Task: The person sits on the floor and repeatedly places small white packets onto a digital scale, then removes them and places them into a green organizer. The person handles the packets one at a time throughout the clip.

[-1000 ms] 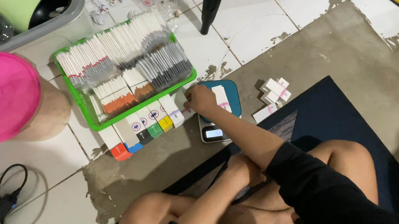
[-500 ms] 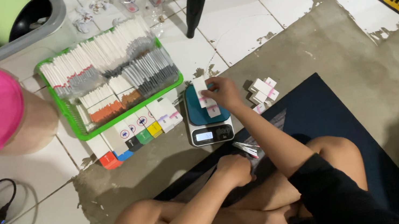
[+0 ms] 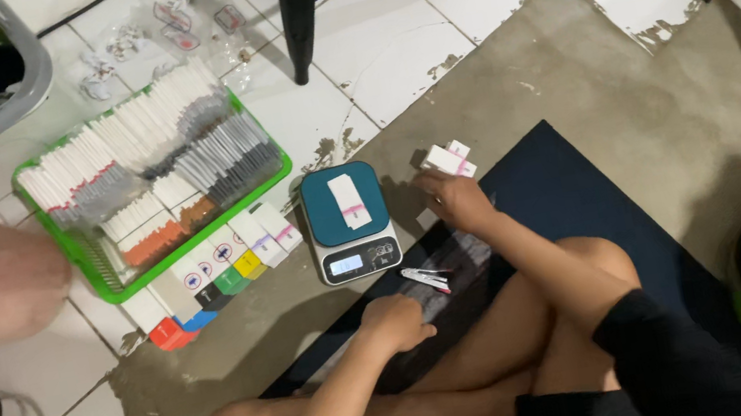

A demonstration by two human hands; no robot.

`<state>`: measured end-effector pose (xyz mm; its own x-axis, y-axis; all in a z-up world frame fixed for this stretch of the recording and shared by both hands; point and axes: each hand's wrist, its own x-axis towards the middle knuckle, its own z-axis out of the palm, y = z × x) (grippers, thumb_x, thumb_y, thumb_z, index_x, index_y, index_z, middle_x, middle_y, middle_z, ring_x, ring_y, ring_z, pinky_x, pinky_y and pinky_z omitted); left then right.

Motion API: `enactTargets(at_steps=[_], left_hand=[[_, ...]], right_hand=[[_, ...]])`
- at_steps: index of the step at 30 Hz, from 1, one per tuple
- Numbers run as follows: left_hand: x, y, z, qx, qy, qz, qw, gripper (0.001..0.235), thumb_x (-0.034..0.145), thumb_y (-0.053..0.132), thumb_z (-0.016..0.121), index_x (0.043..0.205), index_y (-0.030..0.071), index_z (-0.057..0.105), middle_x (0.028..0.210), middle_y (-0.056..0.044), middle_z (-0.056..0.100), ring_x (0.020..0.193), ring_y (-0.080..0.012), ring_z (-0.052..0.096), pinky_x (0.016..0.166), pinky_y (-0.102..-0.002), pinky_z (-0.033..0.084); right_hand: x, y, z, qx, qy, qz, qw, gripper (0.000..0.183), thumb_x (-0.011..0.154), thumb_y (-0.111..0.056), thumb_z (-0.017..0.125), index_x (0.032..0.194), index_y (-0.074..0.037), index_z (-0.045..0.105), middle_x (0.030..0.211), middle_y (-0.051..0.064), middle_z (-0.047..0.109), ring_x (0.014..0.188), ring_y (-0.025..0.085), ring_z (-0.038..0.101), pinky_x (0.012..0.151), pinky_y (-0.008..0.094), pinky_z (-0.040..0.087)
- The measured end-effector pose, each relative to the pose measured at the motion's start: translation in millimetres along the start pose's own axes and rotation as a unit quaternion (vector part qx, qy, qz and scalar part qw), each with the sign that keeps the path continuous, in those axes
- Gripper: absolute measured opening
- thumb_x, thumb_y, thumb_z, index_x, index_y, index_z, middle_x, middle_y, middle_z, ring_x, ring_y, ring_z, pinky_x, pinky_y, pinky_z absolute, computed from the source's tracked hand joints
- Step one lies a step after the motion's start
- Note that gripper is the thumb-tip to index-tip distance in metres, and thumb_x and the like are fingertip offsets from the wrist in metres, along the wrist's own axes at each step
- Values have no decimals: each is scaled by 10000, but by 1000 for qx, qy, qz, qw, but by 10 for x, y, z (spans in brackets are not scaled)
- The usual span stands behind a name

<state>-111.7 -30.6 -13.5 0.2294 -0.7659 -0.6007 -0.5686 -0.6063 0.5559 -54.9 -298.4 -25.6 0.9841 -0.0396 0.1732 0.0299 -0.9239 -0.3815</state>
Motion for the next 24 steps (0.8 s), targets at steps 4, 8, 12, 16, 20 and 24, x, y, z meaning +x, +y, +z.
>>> enactTargets(at_steps=[4, 8, 12, 16, 20, 24], left_hand=[[-22, 62, -30, 2, 2, -4, 1000, 551, 922, 444, 603, 1088, -65, 728, 1177, -253, 716, 1167, -409, 669, 948, -540, 556], [27, -49, 55, -14, -1, -4, 1000, 561, 931, 417, 606, 1081, -111, 719, 1190, -300, 697, 1183, -451, 647, 978, -544, 539], [49, -143, 99, -11, -13, 0, 1000, 567, 931, 427, 603, 1007, -121, 724, 1145, -294, 709, 1128, -444, 668, 923, -551, 557], [56, -123, 83, -23, 2, 13, 1000, 583, 923, 426, 606, 995, -141, 724, 1119, -303, 713, 1106, -466, 672, 905, -578, 558], [49, -100, 103, -20, 15, 9, 1000, 560, 909, 415, 620, 990, -127, 734, 1105, -294, 720, 1106, -476, 670, 904, -573, 557], [80, -135, 100, -15, -5, -3, 1000, 539, 933, 433, 592, 1005, -81, 736, 1109, -262, 729, 1117, -425, 682, 900, -545, 564]], right_hand=[[-224, 438, 127, -179, -125, -139, 966, 328, 921, -101, 518, 1225, -130, 638, 1161, 141, 689, 762, 359, 724, 661, 471, 595], [-200, 575, 198, -150, -182, -187, 954, 324, 868, -103, 531, 1169, -68, 647, 1132, 154, 685, 708, 416, 721, 577, 503, 556], [-269, 564, 81, -134, -143, -152, 969, 118, 837, -216, 634, 766, -130, 673, 757, 63, 690, 604, 344, 698, 507, 438, 528], [-239, 756, -234, 28, -151, 113, 982, 281, 907, -316, 709, 1140, -168, 761, 1030, 79, 794, 947, 342, 750, 794, 490, 587], [12, 809, -693, 111, -58, 155, 980, 308, 888, -204, 774, 1174, -90, 754, 996, 135, 778, 856, 338, 735, 737, 443, 572], [201, 902, -659, 101, -29, 152, 983, 236, 937, -176, 779, 1151, -76, 766, 973, 147, 779, 853, 349, 735, 714, 426, 596]])
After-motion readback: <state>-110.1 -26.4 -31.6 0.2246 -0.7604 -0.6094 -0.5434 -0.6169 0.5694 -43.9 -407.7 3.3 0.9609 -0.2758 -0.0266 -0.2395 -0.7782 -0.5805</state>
